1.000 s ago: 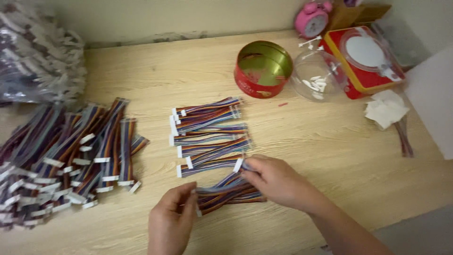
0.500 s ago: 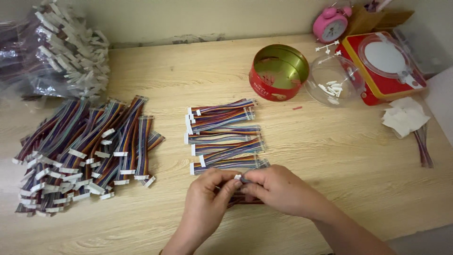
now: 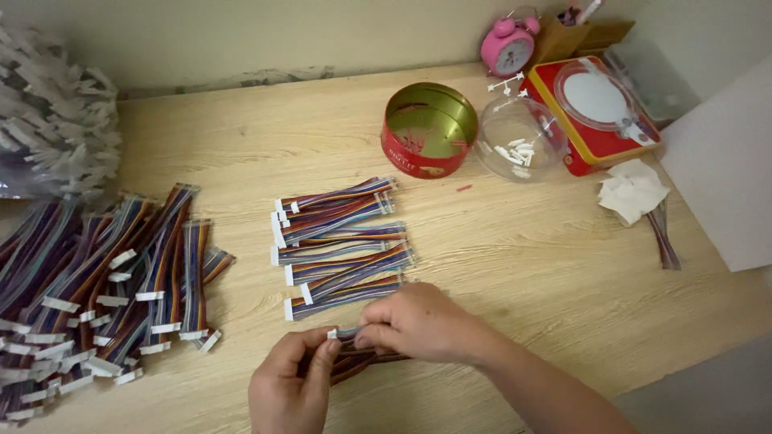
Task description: The person repeatedly picks up flat ribbon cables and small white plastic connectors from a table, aligns the connector with the cable end, and presses it on. Finished cables are placed in a growing stack on the table.
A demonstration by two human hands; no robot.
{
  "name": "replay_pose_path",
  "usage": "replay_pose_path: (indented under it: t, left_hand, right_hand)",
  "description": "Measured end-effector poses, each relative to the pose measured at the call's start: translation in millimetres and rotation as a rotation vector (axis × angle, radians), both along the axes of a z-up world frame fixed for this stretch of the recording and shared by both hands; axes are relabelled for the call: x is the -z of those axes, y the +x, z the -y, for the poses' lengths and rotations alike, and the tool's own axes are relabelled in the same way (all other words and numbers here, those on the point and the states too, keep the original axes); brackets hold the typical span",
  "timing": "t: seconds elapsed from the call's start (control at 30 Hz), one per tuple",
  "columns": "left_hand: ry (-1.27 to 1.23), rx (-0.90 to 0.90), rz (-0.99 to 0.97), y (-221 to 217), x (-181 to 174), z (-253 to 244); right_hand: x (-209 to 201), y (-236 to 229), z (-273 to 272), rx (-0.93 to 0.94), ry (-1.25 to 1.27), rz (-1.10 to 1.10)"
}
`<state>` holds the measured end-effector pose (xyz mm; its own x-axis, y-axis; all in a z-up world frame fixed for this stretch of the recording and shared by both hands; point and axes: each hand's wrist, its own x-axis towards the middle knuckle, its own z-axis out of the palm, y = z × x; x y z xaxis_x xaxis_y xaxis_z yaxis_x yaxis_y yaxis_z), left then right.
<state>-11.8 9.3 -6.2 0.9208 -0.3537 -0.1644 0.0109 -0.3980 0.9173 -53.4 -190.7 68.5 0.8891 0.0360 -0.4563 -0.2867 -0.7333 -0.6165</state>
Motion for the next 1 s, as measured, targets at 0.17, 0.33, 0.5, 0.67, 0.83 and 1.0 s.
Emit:
replay_pose_path:
  t: [0.17, 0.33, 0.5, 0.67, 0.83, 1.0]
  left_hand:
    - [-0.108, -0.052, -0.056, -3, 20, -22]
    - [-0.109, 0.048, -0.139, -16, 48, -43]
    - [0.123, 0.064, -0.101, -30, 33, -42]
    - [0.112, 0.047, 0.093, -27, 15, -45]
    - [0.105, 0.042, 0.130, -1, 14, -47]
    - [0.147, 0.005, 0.414, 46, 7, -26]
  right_hand:
    - [70, 8, 94, 0.418, -0.003, 0.249]
    - [93, 12, 172, 0.646, -0.480, 0.509]
    - [116, 17, 193, 0.486, -0.772, 0.592]
    - [122, 19, 201, 0.533, -0.719, 0.643]
    - [123, 18, 206, 0.505, -0.735, 0.595]
    - [120, 17, 202, 0.486, -0.684, 0.624]
